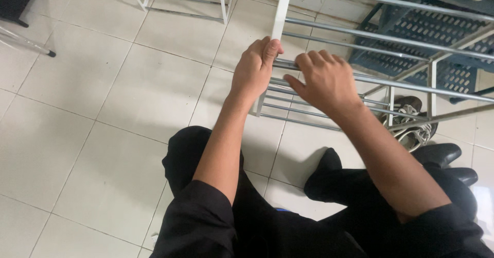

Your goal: The person removes several pairs of shoes from a white metal shoe rack and places them on the floor. Then they disassemble the rack by removing metal rods and white plastic side frames, laying the parts on the floor.

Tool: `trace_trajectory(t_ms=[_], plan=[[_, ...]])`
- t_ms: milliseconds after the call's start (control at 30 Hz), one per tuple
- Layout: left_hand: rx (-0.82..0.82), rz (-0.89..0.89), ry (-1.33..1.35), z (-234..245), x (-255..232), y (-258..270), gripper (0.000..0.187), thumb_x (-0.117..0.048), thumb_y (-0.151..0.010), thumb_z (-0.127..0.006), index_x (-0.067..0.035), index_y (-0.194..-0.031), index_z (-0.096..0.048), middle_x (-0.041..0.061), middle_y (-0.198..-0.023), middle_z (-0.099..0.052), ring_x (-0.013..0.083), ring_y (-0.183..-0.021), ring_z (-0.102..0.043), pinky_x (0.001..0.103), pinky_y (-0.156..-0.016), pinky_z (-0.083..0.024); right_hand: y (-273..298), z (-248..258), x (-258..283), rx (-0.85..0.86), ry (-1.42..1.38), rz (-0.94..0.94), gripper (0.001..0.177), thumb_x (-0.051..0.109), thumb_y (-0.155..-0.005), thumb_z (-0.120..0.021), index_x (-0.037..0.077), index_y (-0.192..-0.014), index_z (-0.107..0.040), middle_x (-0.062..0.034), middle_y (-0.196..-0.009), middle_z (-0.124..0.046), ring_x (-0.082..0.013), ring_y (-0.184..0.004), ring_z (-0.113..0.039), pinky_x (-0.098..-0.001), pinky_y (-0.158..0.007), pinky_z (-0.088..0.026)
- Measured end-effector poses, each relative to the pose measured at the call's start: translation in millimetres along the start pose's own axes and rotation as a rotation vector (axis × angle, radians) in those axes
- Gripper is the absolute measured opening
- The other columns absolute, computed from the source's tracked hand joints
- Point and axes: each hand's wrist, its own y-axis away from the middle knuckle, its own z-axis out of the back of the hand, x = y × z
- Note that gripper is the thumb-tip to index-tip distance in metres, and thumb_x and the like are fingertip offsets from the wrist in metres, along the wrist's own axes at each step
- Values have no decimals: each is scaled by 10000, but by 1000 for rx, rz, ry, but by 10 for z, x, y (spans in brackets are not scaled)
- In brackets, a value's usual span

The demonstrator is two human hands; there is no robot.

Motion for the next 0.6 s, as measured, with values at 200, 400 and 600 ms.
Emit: trace_trajectory(t_ms=[200,400,600], plan=[[-71,-111,-84,-59,85,-36,654,-600,-1096,-227,-148,-1020,-692,84,-901,-713,270,-876,-711,412,-774,-554,723,68,-807,-1,177,-154,463,485,-1001,-653,66,-1189,-707,-142,-1164,-683,-290,-1132,-622,-489,-1021,-493],[-116,88,109,137,286,-284,551,-581,-1057,-294,-124,-1257,-525,66,-895,-747,166,-799,-750,336,-675,-588,1622,180,-1524,-172,226,-290,363,355,-1066,-747,44,-1215,-634,-173,-1281,-543,-351,-1251,-497,-507,-1172,-426],[-358,48,318,333,737,-479,587,-599,-1086,-365,-34,-1228,-443,85,-900,-689,165,-746,-684,293,-674,-588,1939,84,-1809,-510,282,-386,398,252,-1007,-663,-3,-1290,-547,-196,-1473,-272,-353,-1351,-403,-437,-1172,-414]])
